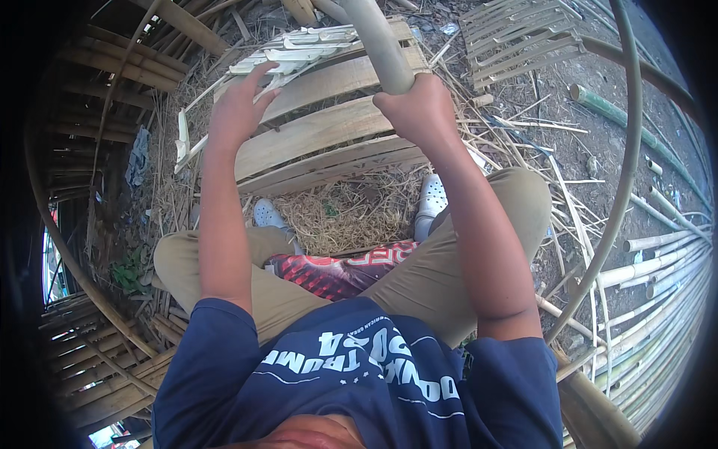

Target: The person assembles bamboo strips onto a frame using a cylinder-shaped piece of wood. The person positions the bamboo strips across the frame and strikes them into place, occasionally adjusting their position by hand.

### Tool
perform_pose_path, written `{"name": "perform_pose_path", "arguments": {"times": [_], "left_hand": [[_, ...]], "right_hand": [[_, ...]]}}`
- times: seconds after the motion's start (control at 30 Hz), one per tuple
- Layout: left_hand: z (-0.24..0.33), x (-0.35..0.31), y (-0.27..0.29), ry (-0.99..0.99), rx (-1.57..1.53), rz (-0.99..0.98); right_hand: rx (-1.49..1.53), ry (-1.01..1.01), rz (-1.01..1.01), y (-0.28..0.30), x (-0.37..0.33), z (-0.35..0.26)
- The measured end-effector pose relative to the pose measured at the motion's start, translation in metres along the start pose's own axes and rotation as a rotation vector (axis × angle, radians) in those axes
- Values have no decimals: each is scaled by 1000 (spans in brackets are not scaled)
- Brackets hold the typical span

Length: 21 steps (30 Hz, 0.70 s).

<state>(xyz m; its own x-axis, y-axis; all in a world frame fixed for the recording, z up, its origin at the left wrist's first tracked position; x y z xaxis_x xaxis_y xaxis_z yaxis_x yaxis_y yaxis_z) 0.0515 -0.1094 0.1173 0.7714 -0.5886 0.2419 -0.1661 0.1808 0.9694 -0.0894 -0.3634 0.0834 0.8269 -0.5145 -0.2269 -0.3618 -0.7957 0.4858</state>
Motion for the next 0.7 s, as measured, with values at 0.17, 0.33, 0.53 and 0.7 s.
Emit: {"name": "perform_pose_path", "arguments": {"times": [0.17, 0.33, 0.53, 0.7], "left_hand": [[-3, -2, -12, 17, -80, -95], [1, -26, -63, 170, -121, -200], [9, -39, -91, 332, -310, -116], [1, -31, -132, 46, -94, 249]], "right_hand": [[-47, 0, 3, -2, 0, -2], [-91, 60, 44, -8, 6, 10], [-101, 22, 21, -4, 0, 11], [-120, -11, -4, -8, 0, 11]]}}
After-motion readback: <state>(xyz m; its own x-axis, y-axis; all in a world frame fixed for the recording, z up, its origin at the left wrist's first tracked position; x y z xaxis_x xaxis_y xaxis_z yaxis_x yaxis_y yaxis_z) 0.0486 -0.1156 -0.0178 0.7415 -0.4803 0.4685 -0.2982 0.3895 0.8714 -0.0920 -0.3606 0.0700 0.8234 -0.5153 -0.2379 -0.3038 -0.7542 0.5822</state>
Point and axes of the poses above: each hand's wrist, its own x-axis towards the middle knuckle, its own y-axis out of the back of the hand, z = x × y, the point moved 3 cm from there along x, towards the middle knuckle, and after that the axes turned 3 degrees about -y, right-handed, at the moved point
